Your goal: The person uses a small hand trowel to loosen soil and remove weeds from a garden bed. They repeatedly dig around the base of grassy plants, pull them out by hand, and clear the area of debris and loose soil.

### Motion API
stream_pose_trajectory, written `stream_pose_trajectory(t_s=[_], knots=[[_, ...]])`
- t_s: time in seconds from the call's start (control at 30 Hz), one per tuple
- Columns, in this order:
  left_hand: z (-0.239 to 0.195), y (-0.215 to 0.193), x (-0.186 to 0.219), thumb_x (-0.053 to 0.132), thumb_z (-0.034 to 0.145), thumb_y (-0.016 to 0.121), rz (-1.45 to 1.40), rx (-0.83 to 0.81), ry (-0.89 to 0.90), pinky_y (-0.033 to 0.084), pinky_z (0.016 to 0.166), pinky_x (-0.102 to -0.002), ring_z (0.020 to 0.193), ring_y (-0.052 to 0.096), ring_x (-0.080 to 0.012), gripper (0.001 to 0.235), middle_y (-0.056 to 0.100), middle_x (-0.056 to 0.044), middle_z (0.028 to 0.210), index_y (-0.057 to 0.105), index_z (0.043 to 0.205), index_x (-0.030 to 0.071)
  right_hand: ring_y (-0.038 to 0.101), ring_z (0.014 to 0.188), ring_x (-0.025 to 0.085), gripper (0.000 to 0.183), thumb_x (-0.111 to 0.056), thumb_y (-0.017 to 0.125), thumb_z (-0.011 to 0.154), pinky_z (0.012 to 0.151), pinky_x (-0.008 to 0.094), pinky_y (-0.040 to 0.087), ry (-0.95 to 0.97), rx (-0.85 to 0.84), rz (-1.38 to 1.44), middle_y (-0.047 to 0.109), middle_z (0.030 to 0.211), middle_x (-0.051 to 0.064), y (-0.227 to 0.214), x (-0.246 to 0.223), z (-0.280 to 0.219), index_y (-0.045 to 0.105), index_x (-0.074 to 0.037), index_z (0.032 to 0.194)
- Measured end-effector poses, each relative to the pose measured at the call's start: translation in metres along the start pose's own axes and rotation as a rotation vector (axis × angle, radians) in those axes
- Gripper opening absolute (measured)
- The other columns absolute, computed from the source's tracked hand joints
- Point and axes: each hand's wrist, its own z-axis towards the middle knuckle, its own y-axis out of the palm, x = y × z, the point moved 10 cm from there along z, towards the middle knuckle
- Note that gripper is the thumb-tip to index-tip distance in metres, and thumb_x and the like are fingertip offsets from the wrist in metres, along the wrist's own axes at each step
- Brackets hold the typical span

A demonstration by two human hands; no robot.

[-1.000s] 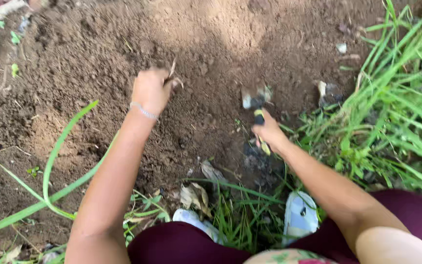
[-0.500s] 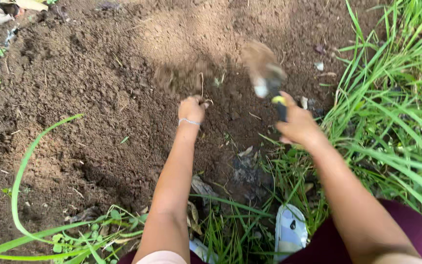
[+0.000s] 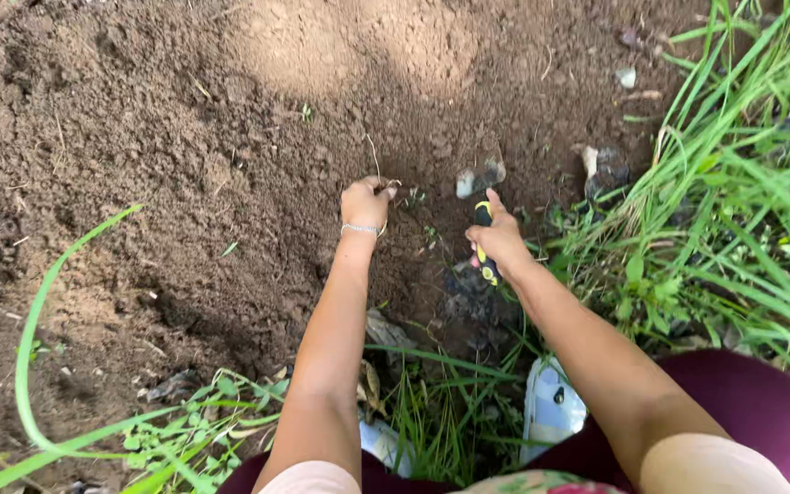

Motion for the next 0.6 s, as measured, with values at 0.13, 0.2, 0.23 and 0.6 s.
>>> stream_pose_trajectory(t_s=[0.13, 0.2, 0.23, 0.6], knots=[[-0.021, -0.011, -0.003, 0.024, 0.076, 0.085, -0.024, 0.047, 0.028, 0.054, 0.087, -0.040, 0.089, 0.074, -0.0309, 0.025, 0.076, -0.018, 0.091, 0.082, 0.099, 0.012, 0.053, 0.044, 0.019, 0.098, 0.004, 0.058, 0.085, 0.037, 0.036, 0.044, -0.020, -0.165, 0.459, 0.057, 0.067, 0.006, 0.021, 0.018, 0.011, 0.017, -0.039, 0.164], [-0.023, -0.018, -0.010, 0.024, 0.083, 0.080, -0.138, 0.039, -0.008, 0.057, 0.084, -0.039, 0.087, 0.076, -0.0290, 0.024, 0.078, -0.016, 0.093, 0.080, 0.104, 0.012, 0.054, 0.045, 0.019, 0.094, 0.005, 0.059, 0.088, 0.039, 0.036, 0.045, 0.066, -0.268, 0.662, 0.056, 0.067, 0.007, 0.031, 0.036, 0.008, 0.011, -0.030, 0.161], [-0.036, -0.018, -0.019, 0.024, 0.086, 0.077, -0.189, 0.020, -0.037, 0.058, 0.083, -0.039, 0.086, 0.078, -0.0281, 0.023, 0.079, -0.015, 0.094, 0.079, 0.106, 0.013, 0.054, 0.048, 0.020, 0.094, 0.006, 0.060, 0.089, 0.041, 0.036, 0.046, 0.120, -0.319, 0.743, 0.055, 0.069, 0.008, 0.034, 0.031, 0.012, 0.005, -0.020, 0.160], [-0.028, -0.043, -0.010, 0.023, 0.084, 0.081, -0.220, 0.132, 0.022, 0.056, 0.079, -0.031, 0.081, 0.074, -0.0177, 0.026, 0.079, -0.012, 0.091, 0.079, 0.106, 0.009, 0.056, 0.046, 0.020, 0.106, 0.007, 0.069, 0.084, 0.040, 0.038, 0.049, -0.228, -0.003, 0.066, 0.060, 0.072, 0.009, 0.047, -0.112, -0.069, 0.014, -0.038, 0.164]])
